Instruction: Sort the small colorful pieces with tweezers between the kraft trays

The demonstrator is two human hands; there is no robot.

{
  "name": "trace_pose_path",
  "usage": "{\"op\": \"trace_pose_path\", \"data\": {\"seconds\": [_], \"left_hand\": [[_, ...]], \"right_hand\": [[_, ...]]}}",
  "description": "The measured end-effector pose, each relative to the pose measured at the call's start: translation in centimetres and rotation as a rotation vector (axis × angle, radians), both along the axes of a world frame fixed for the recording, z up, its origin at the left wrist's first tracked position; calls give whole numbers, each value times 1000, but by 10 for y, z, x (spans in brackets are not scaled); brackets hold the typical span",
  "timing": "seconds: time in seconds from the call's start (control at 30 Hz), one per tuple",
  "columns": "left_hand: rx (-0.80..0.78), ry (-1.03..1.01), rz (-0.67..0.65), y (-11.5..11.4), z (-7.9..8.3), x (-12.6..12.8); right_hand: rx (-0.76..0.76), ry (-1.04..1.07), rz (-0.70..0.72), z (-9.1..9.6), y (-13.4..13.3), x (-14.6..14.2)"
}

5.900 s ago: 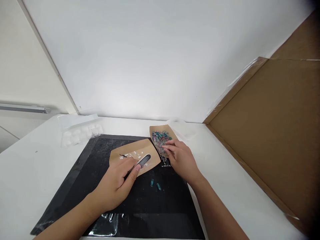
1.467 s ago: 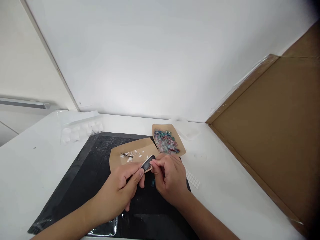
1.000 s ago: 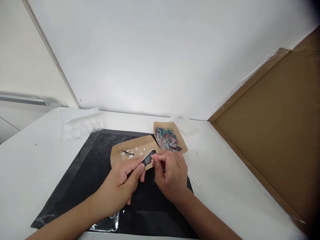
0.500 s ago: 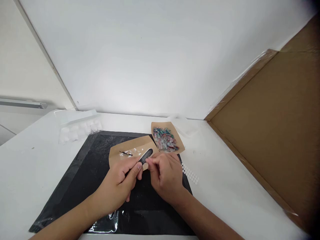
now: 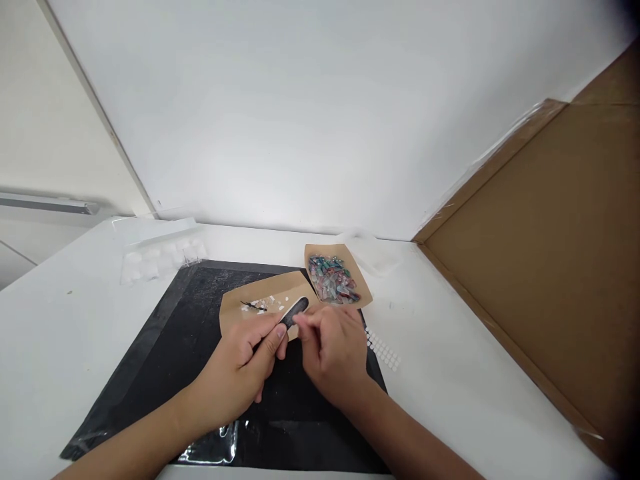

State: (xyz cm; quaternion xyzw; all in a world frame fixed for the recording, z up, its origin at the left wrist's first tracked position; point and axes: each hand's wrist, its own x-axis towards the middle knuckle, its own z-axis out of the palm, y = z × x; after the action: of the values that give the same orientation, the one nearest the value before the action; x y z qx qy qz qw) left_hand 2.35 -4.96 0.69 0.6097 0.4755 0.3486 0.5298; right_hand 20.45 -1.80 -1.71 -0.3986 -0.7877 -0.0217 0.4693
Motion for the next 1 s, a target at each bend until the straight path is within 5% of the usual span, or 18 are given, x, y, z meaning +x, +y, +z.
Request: {"op": "trace_pose_path", "data": {"seconds": [1.0], "left_hand": [[108, 49, 10, 0, -6, -1]], "right_hand": [[49, -6, -31, 4, 8, 0]]}}
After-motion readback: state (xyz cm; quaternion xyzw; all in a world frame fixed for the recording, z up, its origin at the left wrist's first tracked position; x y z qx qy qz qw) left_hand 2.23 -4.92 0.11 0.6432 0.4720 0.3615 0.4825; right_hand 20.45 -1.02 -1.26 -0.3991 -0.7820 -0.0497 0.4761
